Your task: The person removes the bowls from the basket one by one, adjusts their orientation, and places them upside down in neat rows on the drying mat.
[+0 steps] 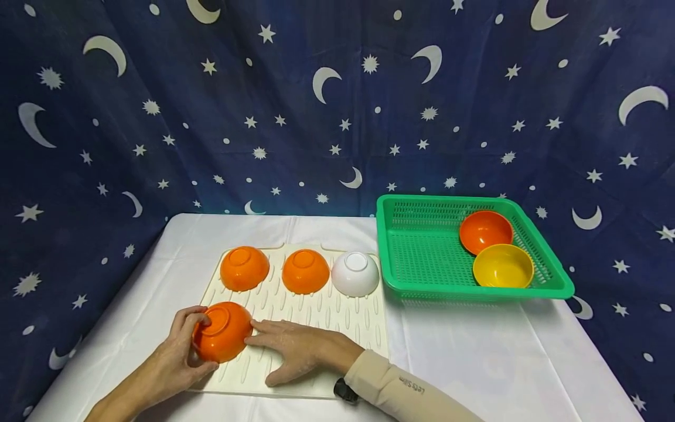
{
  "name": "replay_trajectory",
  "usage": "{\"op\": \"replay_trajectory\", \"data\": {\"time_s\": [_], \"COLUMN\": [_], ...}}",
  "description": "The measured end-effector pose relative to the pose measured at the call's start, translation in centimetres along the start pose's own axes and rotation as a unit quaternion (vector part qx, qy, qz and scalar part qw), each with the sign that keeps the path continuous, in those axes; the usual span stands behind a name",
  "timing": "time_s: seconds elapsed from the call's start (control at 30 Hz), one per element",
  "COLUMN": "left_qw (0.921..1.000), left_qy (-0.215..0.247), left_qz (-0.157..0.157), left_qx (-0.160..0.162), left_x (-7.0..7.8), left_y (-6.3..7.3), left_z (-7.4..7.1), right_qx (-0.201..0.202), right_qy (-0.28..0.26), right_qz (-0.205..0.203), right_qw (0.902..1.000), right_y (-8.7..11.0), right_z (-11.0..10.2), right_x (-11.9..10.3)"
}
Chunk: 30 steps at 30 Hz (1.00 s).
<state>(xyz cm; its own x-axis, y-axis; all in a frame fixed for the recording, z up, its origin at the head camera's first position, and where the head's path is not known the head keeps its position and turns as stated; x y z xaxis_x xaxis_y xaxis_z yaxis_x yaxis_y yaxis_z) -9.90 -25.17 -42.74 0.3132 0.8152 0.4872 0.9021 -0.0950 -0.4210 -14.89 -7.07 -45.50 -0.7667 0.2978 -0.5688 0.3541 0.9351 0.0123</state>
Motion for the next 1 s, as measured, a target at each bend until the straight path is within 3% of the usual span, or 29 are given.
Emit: {"op": "replay_trajectory", "data": {"time_s": [0.2, 0.37, 0.5, 0.6, 0.7, 0.9, 1.0], "left_qw": [0.9985, 0.9987, 0.9989, 0.9965, 0.9943, 0.9956, 0.9960], "left_qy": [-0.038, -0.037, -0.014, 0.004, 0.011, 0.028, 0.031], "left_qz": [-0.008, -0.006, -0.025, -0.059, -0.069, -0.021, 0.017], "left_qx": [-0.039, -0.035, -0.036, -0.060, -0.080, -0.087, -0.082], "left_x": [0.4, 0.5, -0.8, -2.7, -4.4, -5.5, -5.7], "left_y": [-0.2, -0.7, -0.6, 0.0, 0.5, 1.8, 2.2], "left_z": [-0.2, -1.0, -2.3, -2.9, -2.8, -2.1, -1.8], "right_qx": [0.043, 0.093, 0.124, 0.141, 0.151, 0.172, 0.208], "right_qy": [-0.026, 0.006, 0.031, 0.053, 0.069, 0.095, 0.105], "right_qz": [0.013, 0.002, -0.003, -0.011, -0.007, -0.001, -0.017], "right_qw": [0.9987, 0.9956, 0.9918, 0.9885, 0.9861, 0.9805, 0.9722], "right_y": [0.8, 2.6, 4.1, 5.1, 6.3, 8.9, 10.3], "right_z": [-2.3, -4.9, -6.8, -8.0, -9.1, -10.8, -11.7], "right_x": [0.2, -0.3, -0.8, -1.1, -1.1, -0.7, -0.6]}}
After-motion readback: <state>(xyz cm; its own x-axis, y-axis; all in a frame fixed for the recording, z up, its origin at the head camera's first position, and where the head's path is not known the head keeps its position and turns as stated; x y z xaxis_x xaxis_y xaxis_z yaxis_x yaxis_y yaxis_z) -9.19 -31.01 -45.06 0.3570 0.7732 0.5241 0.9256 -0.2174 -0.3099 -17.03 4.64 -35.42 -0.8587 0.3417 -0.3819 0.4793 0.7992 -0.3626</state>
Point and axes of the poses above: each hand's wrist, its own y-axis away from the middle knuckle, its own z-axis out of the palm, x = y × z, the point moved 8 cm from there along -y, towards the middle knuckle, and after that the axes turned 7 degrees about x, right-handed, at the moved point
